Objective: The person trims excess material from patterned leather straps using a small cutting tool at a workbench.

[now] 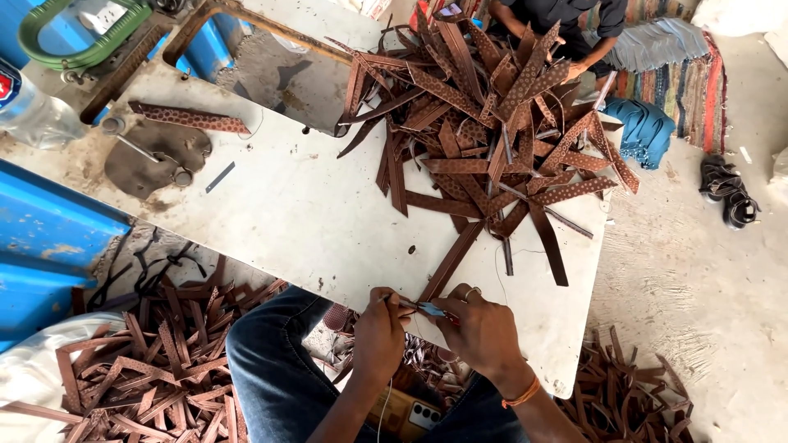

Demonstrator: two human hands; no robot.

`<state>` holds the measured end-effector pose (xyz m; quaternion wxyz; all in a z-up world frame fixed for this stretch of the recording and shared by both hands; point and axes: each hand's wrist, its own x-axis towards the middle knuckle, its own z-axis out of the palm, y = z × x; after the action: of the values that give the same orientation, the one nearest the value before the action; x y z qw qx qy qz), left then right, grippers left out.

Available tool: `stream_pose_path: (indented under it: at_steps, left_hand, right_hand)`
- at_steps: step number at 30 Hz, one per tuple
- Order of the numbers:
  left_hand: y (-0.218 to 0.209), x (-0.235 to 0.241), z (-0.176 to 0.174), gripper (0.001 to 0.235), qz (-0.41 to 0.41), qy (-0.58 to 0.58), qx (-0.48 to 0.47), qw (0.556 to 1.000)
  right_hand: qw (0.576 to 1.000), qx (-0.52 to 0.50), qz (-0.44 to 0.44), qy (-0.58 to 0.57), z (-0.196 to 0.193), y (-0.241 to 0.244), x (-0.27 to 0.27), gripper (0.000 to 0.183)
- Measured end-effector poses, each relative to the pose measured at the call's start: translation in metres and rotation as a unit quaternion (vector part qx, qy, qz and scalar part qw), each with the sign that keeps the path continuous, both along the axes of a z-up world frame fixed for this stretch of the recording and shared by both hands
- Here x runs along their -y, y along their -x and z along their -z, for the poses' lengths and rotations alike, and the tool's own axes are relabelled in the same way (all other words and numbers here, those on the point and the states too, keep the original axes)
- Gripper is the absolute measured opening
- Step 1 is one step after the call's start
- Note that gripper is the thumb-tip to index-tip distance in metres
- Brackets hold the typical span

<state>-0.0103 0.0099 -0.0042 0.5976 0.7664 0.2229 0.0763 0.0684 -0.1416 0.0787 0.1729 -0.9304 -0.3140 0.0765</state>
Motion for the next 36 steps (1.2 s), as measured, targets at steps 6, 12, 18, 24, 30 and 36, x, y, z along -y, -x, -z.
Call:
stream_pose_path:
  at_steps: [6, 12, 18, 24, 30, 36]
  left_hand:
    - [0.001, 0.003, 0.002, 0.033, 0.003, -0.019, 0.001, 1.000]
    - [0.002, 0.004, -0.008, 0.035, -0.014, -0.008, -0.053, 0.998]
    - [0.007, -0.004, 0.046, 0.038, -0.055, 0.168, 0.081, 0.981]
    - [0.012, -0.026, 0.059, 0.035, -0.054, -0.036, -0.066, 0.996]
    - [0.064, -0.088, 0.012, 0.029, -0.287, 0.251, 0.042, 0.923]
    - [0.087, -0.016, 0.237, 0.033, 0.045, 0.248, -0.115, 0.961]
  right_hand:
    - [0.998, 0.025, -0.021, -0.044, 0.004, 0.001, 0.000, 0.019]
    - [0.999, -0.029, 0.011, 0.024, 0.000, 0.003, -0.007, 0.020]
    - [0.989, -0.007, 0.080, -0.124, 0.018, 0.014, 0.017, 0.022]
    - [0.992, 0.004, 0.085, -0.096, 0.051, 0.029, 0.048, 0.035]
    - [0.990, 0.000, 0.092, -0.109, 0.049, 0.025, 0.072, 0.029]
    - [0.942, -0.265, 0.035, -0.203, -0.067, 0.057, -0.023, 0.050]
